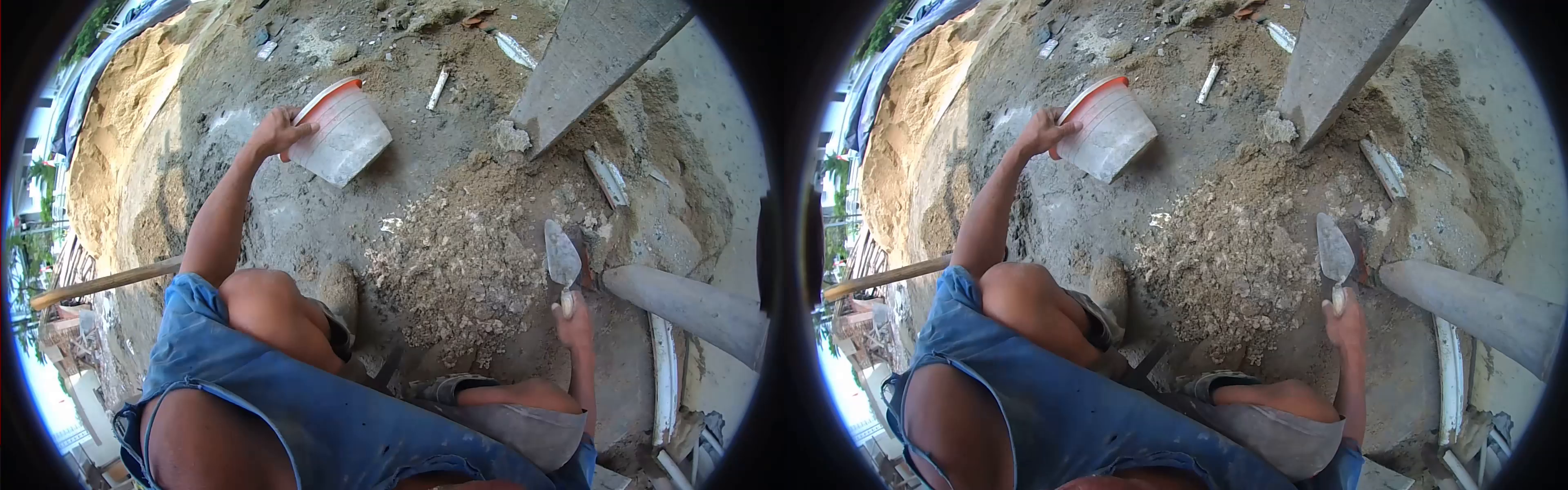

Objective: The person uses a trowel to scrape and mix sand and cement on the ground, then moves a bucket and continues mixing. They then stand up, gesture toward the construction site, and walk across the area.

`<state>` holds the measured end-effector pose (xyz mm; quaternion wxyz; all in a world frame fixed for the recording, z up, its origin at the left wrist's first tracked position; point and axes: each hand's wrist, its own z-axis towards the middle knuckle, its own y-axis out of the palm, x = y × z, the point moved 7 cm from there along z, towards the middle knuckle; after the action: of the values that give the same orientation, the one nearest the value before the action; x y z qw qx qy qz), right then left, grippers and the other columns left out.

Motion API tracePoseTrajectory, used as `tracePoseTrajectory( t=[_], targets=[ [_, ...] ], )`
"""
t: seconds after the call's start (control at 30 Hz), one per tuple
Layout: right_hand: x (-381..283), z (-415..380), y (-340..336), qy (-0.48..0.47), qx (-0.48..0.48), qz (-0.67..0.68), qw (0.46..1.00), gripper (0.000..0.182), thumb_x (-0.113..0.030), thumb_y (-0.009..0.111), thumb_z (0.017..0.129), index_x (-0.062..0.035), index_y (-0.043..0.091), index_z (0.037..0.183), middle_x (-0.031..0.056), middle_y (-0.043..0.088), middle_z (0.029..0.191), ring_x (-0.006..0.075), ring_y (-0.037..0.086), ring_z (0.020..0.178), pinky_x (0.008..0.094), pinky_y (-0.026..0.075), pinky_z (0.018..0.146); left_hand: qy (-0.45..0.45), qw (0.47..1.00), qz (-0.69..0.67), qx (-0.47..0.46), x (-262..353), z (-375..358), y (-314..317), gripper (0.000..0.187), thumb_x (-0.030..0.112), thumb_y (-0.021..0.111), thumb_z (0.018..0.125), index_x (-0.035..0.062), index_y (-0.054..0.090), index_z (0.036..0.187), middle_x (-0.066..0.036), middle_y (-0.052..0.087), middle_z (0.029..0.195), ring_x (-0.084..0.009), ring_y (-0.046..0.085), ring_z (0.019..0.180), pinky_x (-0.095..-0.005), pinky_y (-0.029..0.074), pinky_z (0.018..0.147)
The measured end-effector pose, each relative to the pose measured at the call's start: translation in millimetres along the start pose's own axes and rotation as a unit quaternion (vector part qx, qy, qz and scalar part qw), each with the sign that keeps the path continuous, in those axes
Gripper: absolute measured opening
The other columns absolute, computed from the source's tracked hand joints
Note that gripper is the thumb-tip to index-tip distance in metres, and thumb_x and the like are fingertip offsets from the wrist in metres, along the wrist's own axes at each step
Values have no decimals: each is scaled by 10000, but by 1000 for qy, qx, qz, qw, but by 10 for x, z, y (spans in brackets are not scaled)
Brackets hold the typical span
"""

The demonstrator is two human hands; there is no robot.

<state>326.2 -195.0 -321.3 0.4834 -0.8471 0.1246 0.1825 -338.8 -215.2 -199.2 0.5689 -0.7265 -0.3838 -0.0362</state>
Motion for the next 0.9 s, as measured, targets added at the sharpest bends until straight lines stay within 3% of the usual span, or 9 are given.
tracePoseTrajectory(
  t=[0.1, 0.2, 0.27, 0.33, 0.4, 0.5, 0.6, 0.8, 0.9],
  targets=[
    [-225, 148, -9, 19, -4, 78, 997, 460, -391, 592, 895, -17, 582, 1163, 238, 646, 1056, 428, 590, 1034, 427, 462, 878, 15, 992, 72, 100, -526, 92, -363, 366, 348, 692, 830, 35, 687, 1019, -76, 646, 649, -158, 630, 592, -345, 502, 603],
    [-197, 410, -17, -14, 2, 41, 999, 473, -433, 545, 924, 11, 605, 1076, 187, 661, 896, 357, 650, 825, 404, 500, 709, -40, 968, 196, 154, -848, -56, -683, 324, 328, 663, 823, 96, 685, 1048, -137, 688, 791, -271, 675, 732, -413, 516, 692],
    [-123, 575, 61, 145, -83, 131, 977, 450, -448, 550, 923, -17, 615, 1037, 102, 592, 699, 223, 588, 554, 367, 457, 495, -61, 939, 283, 183, -1111, -92, -781, 306, 312, 641, 817, 123, 682, 1054, -173, 693, 915, -341, 666, 863, -454, 505, 769],
    [-282, 913, 198, 113, -128, 122, 978, 426, -444, 541, 929, -34, 621, 1014, 32, 498, 591, 125, 474, 427, 330, 379, 384, -73, 932, 301, 187, -1365, -131, -770, 302, 303, 631, 813, 131, 680, 1056, -186, 688, 973, -364, 651, 925, -469, 496, 804],
    [-880, 1183, 240, 132, -167, 74, 974, 442, -448, 523, 925, -31, 628, 1029, 60, 508, 561, 161, 475, 384, 347, 388, 380, -98, 919, 345, 166, -1669, -117, -675, 346, 328, 633, 800, 157, 682, 1098, -178, 690, 994, -349, 655, 950, -449, 496, 837],
    [-748, 1267, 345, 84, -133, 67, 985, 440, -435, 511, 940, -6, 604, 966, 104, 564, 609, 214, 552, 483, 395, 448, 494, -154, 931, 319, 89, -1748, -220, -445, 418, 377, 646, 781, 134, 686, 1119, -161, 697, 1006, -339, 660, 963, -427, 501, 850],
    [-979, 1102, 279, -27, -25, -72, 997, 423, -393, 539, 905, -38, 616, 1121, 230, 672, 965, 408, 633, 973, 482, 479, 842, -143, 917, 362, 87, -1941, -214, -371, 492, 418, 681, 755, 73, 691, 1105, -172, 701, 1001, -332, 672, 948, -417, 510, 838],
    [-1101, 415, -219, -46, -58, -119, 990, 421, -382, 540, 910, -36, 606, 1141, 230, 663, 1033, 404, 628, 993, 481, 478, 859, -153, 969, 189, -50, -1858, -284, -169, 498, 369, 742, 750, -10, 674, 1066, -194, 699, 948, -267, 688, 881, -368, 521, 796],
    [-687, 1007, 29, 1, -60, -69, 996, 405, -369, 528, 924, -22, 607, 1116, 231, 665, 1023, 381, 639, 973, 474, 479, 853, -93, 986, 136, 29, -1695, -425, -224, 477, 339, 752, 760, -23, 662, 1056, -158, 699, 915, -234, 675, 857, -348, 512, 774]
  ],
)
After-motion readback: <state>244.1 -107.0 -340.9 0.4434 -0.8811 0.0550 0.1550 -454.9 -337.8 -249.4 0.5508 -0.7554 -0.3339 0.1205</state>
